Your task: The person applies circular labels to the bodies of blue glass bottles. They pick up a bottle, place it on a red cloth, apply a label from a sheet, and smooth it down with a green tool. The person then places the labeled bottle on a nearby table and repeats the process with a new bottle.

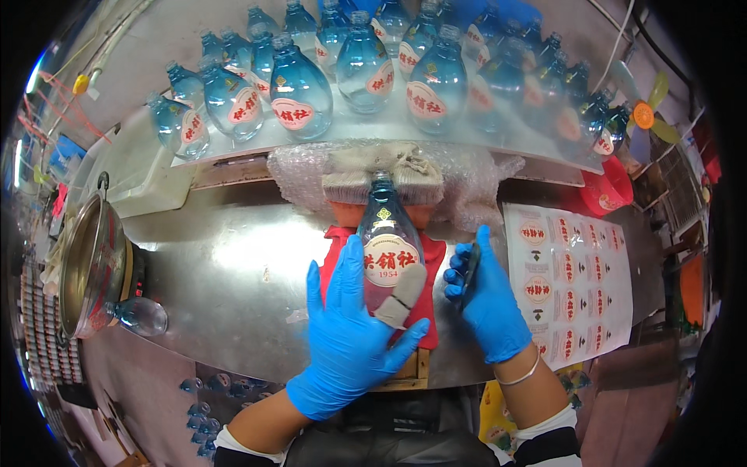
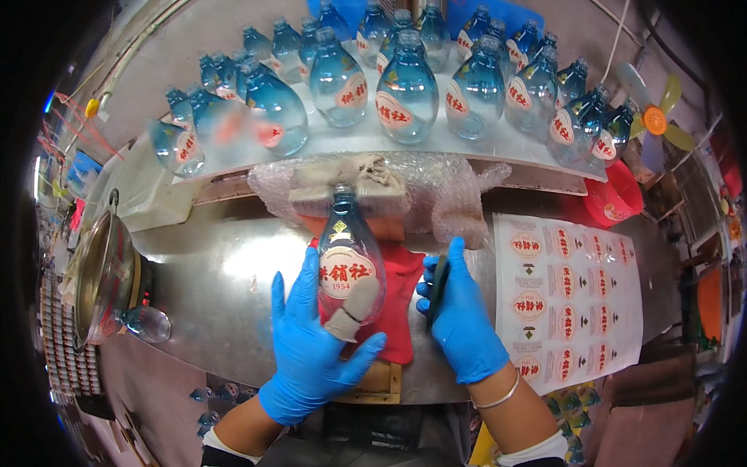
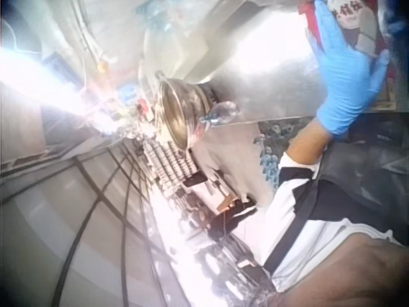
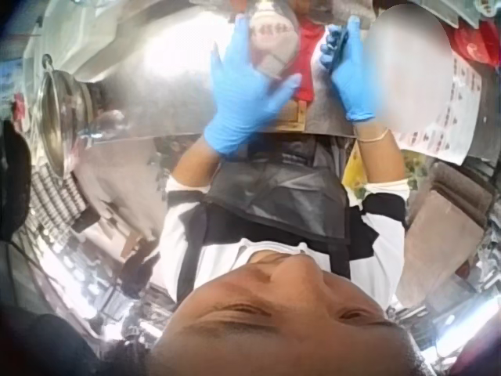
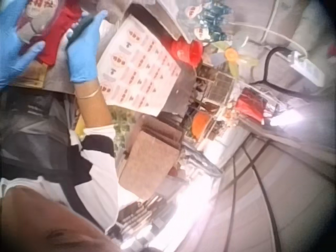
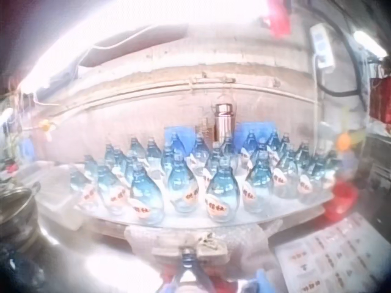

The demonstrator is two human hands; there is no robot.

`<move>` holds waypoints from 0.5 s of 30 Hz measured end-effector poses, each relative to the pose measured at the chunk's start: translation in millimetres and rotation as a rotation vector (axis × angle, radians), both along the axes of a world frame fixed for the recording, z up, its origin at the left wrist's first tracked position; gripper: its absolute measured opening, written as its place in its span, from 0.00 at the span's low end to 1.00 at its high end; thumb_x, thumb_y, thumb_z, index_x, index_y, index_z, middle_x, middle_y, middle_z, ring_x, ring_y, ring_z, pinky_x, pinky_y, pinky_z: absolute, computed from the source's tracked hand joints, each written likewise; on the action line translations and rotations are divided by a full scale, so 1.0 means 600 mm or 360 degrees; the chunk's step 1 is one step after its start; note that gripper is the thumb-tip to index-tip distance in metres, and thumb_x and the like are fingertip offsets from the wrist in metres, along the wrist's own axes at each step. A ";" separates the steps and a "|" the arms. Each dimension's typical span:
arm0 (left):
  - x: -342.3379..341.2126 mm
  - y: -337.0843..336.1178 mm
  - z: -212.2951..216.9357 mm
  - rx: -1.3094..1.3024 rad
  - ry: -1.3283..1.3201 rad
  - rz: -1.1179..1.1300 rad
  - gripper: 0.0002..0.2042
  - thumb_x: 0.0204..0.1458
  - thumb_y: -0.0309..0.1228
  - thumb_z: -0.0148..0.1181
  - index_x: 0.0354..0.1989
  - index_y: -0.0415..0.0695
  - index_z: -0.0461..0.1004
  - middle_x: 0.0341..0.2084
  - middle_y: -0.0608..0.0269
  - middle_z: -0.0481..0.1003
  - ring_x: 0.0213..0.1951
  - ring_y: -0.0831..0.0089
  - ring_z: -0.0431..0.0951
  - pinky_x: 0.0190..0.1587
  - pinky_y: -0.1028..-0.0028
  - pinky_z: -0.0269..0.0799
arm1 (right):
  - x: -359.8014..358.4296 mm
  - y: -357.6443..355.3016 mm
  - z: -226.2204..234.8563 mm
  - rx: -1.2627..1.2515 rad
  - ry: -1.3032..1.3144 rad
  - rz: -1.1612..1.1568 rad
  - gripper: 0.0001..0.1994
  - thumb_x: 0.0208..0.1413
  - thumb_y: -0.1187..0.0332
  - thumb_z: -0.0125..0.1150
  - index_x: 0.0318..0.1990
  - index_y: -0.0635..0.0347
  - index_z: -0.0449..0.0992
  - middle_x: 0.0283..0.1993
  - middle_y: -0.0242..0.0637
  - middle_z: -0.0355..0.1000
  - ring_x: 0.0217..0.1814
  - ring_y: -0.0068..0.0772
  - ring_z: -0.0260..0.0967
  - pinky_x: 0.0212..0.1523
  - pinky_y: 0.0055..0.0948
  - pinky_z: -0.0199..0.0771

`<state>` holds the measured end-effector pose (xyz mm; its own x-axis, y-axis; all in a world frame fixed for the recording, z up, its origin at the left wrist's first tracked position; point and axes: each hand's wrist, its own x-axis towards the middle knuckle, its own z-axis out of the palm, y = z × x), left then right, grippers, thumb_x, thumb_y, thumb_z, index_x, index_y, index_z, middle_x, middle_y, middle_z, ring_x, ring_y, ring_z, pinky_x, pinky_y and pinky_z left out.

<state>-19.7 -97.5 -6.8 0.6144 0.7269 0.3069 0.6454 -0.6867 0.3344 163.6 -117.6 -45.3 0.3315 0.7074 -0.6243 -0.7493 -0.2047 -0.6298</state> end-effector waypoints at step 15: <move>-0.014 0.027 -0.038 -0.0458 -0.0462 0.0030 0.33 0.41 0.50 0.61 0.57 0.52 0.61 0.57 0.44 0.56 0.55 0.48 0.61 0.54 0.41 0.49 | -0.050 0.018 0.055 0.0472 -0.1568 0.0045 0.06 0.50 0.72 0.60 0.33 0.61 0.70 0.31 0.33 0.68 0.32 0.20 0.64 0.33 0.20 0.66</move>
<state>-28.1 -81.2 -29.5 0.5177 0.8188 0.2481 0.5074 -0.5273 0.6815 133.8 -107.0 -12.5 0.5826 0.8043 0.1165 0.1298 0.0494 -0.9903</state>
